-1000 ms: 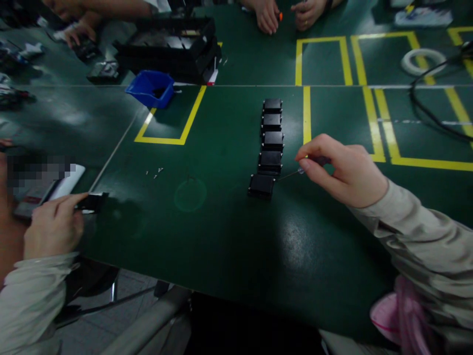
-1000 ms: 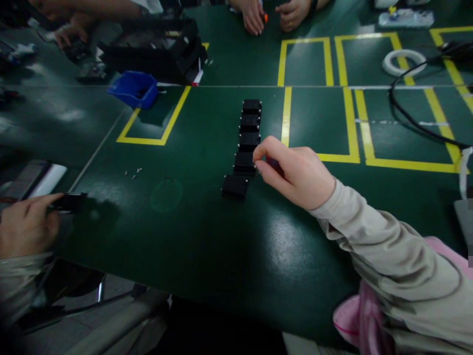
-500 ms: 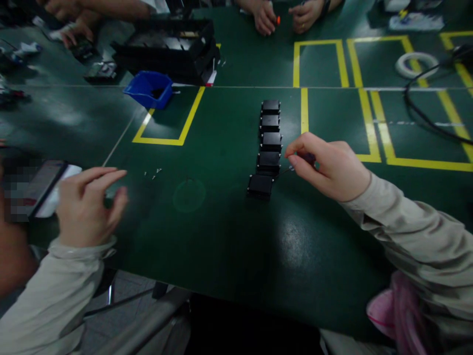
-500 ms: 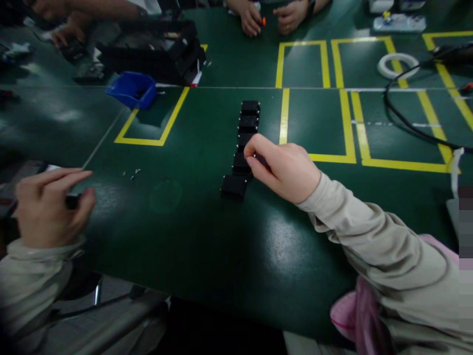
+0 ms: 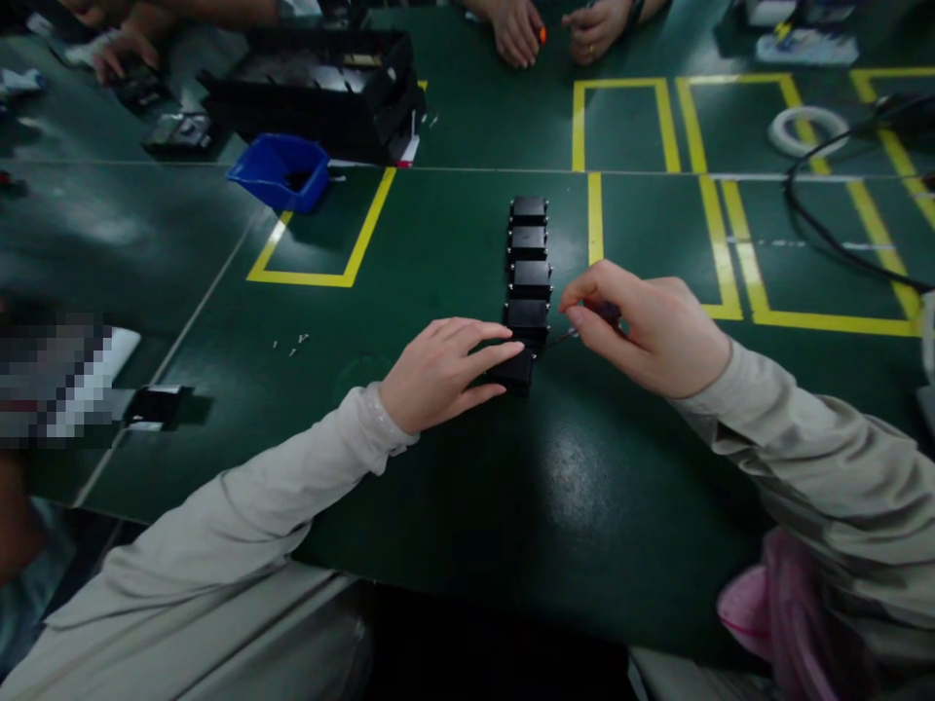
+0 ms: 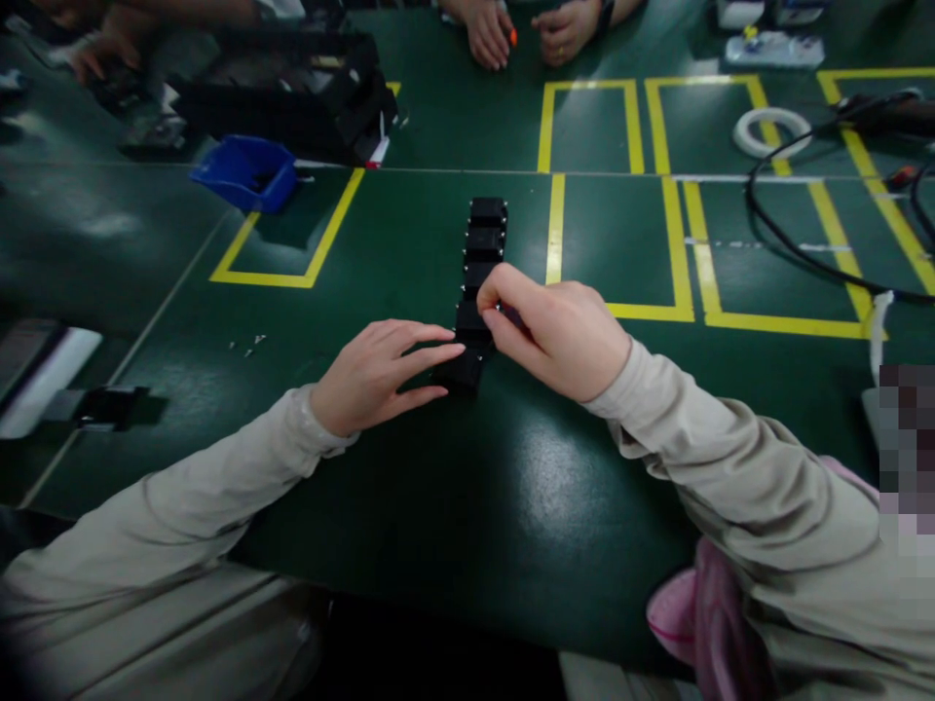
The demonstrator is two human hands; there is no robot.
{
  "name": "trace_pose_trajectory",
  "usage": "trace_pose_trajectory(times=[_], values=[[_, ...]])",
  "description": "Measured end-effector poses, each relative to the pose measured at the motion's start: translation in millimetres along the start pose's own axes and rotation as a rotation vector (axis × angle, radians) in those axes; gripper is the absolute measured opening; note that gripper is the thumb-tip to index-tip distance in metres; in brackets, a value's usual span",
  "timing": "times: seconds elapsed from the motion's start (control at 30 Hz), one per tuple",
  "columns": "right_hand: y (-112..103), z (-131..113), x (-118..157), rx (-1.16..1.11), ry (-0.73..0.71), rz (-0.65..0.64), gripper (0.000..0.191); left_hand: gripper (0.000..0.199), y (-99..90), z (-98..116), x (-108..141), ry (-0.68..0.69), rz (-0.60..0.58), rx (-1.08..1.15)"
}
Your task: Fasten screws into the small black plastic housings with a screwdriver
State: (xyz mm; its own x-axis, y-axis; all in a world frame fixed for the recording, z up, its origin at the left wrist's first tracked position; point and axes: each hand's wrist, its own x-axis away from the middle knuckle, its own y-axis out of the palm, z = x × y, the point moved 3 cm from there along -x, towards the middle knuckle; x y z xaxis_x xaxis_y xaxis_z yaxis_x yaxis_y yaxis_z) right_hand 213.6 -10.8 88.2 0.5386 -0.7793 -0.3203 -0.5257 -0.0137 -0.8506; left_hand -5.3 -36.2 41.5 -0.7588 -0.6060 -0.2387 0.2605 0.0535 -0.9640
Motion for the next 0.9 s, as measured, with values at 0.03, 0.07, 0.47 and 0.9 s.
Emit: trace_pose_trajectory(times=[0.03,0.07,0.47,0.9], values=[[-0.2,-0.2,-0.5,0.001,0.001,-0.001,0.017,0.044,2.3,-0.3,-1.1,-0.006,-0.007,0.005],[-0.3,-0.5,-1.1,0.001,0.000,-0.003,0.017,0.045,4.0,-0.6,-1.7,-0.009,-0.012,0.008],[1.7,-9.8,-10.4,0.126,0.020,-0.116,0.024,0.039,12.1,-2.6,-1.7,-0.033,-0.006,0.042],[-2.4,-29.7,-23.9,0.388,0.062,-0.200,0.025,0.043,23.1,-9.0,3.7,-0.053,-0.006,0.128]])
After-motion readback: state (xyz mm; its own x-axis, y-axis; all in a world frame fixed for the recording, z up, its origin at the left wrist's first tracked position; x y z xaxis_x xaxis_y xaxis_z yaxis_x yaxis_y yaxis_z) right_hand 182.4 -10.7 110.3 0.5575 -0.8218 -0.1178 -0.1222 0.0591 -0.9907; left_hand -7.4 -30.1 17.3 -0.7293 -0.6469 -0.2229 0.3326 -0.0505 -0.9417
